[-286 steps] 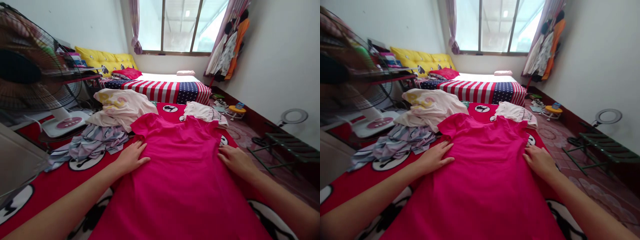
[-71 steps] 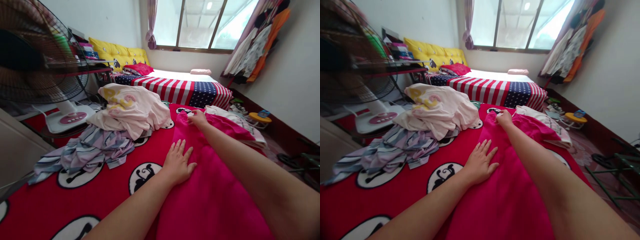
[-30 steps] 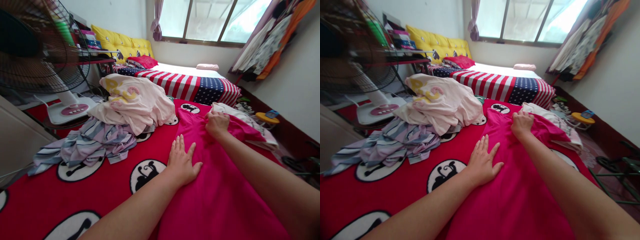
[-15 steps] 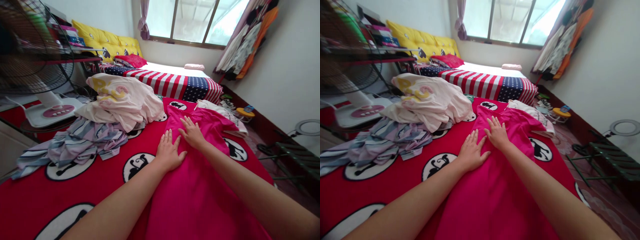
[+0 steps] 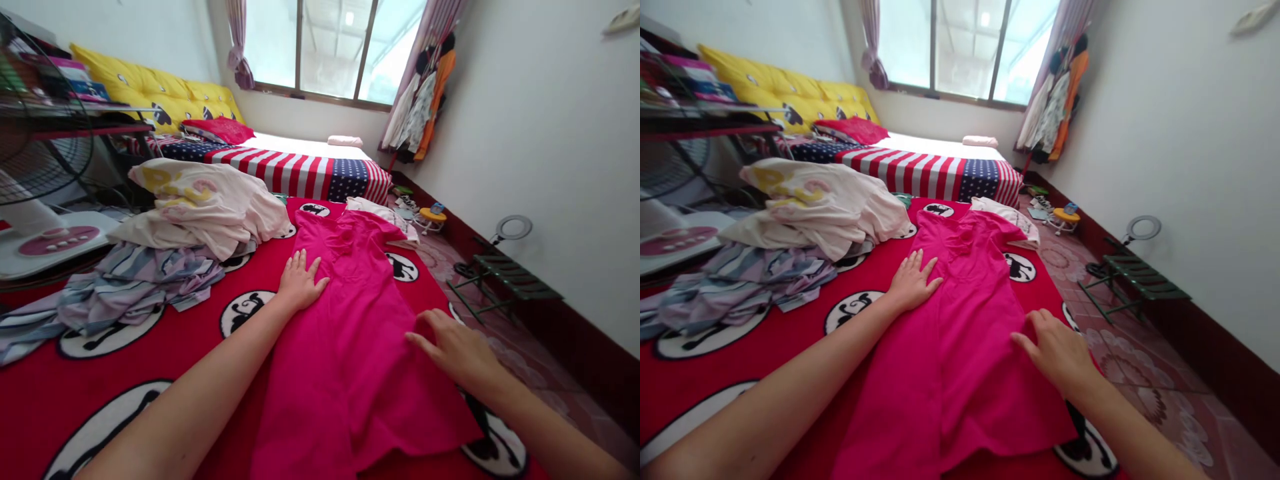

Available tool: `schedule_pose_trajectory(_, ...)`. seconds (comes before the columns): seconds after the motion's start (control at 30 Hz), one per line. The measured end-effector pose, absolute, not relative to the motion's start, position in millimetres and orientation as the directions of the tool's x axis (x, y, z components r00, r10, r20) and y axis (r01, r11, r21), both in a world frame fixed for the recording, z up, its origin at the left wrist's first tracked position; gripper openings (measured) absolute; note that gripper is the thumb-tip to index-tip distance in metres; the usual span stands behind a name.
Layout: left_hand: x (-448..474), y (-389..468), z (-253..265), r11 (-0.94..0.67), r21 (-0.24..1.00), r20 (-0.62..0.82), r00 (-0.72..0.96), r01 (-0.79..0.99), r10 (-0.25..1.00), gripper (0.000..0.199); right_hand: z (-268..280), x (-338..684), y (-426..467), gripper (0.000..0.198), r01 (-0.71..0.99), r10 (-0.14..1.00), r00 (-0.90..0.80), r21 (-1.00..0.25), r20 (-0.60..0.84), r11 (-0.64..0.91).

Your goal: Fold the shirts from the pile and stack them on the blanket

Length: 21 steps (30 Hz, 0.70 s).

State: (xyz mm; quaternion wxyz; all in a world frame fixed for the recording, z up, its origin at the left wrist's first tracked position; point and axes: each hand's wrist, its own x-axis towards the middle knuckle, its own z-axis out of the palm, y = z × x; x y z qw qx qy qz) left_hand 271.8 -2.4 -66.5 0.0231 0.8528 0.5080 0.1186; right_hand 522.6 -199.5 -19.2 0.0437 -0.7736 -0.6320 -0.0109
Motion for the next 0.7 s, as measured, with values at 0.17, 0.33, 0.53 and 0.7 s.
schedule_pose_trajectory(0.17,276.6,-15.9,-59.2,-0.45,0.114,0.104,0.44,0.885,0.892,0.065,-28.1,531.9,-247.8,0.027,0.956,0.959,0.283,-0.07,-0.035,-0.284)
schedule_pose_trajectory(0.33,284.1,-56.9,-49.7,-0.577,0.195,0.055,0.578,0.793,0.814,0.057,-18.9,521.7,-255.7,0.021,0.927,0.97,0.245,-0.295,0.004,-0.233)
schedule_pose_trajectory(0.53,299.2,-103.7,-40.4,-0.791,0.542,0.327,0.796,0.283,0.509,0.082,15.2,463.2,-247.3,0.023,0.765,0.997,0.029,-0.644,0.071,0.024)
schedule_pose_trajectory(0.7,299.7,-105.7,-52.3,-0.847,0.494,0.373,0.832,0.197,0.411,0.033,19.9,463.7,-188.6,0.018,0.551,0.987,-0.137,-0.835,-0.087,0.003)
